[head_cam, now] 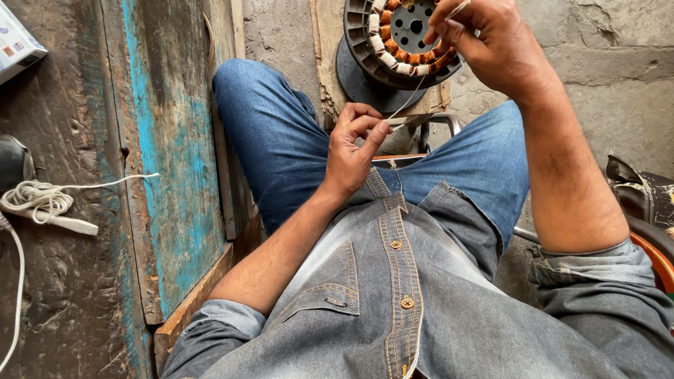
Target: The person sits on the floor in front of a motor stator with copper windings and ties the coil bundle together using white cord. They loop the cord around the windings, pull it tight by hand, and press the coils to secure the binding.
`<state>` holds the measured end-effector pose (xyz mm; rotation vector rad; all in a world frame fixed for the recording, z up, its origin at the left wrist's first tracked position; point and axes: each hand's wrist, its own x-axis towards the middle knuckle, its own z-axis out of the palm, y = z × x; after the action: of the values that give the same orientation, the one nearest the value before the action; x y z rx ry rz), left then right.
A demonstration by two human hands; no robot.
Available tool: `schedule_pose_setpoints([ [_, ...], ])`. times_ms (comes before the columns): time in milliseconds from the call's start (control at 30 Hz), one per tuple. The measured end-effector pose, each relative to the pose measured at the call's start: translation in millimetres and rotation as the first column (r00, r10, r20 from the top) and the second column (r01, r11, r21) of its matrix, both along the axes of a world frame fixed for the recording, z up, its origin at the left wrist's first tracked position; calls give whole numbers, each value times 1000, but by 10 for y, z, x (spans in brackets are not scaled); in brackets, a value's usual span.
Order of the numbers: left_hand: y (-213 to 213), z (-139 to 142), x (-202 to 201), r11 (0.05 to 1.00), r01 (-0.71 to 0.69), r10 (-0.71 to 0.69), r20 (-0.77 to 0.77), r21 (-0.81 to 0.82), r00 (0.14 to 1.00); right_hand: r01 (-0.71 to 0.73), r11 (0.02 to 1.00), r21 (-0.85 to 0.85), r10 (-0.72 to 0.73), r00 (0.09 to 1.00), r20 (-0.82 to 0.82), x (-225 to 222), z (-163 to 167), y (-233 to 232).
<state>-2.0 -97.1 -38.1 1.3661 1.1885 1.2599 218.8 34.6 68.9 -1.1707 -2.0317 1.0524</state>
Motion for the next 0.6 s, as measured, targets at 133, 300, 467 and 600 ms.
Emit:
schedule_pose_setpoints([
  [133, 31, 133, -20, 999, 43, -44, 60, 13, 997, 22, 999, -31, -24, 998, -64, -24, -3, -1],
  [300, 40, 172, -36, 991, 133, -130, 83, -30, 988, 38, 999, -14, -38, 999, -2, 20, 47, -49],
  [467, 16, 123, -32, 982, 172, -160, 134, -80, 978, 61, 998, 6, -61, 996, 59, -4, 67, -115],
  [600, 4, 102, -41, 977, 185, -166, 161, -110, 973, 61, 994, 94, -67, 995, 68, -21, 67, -154],
])
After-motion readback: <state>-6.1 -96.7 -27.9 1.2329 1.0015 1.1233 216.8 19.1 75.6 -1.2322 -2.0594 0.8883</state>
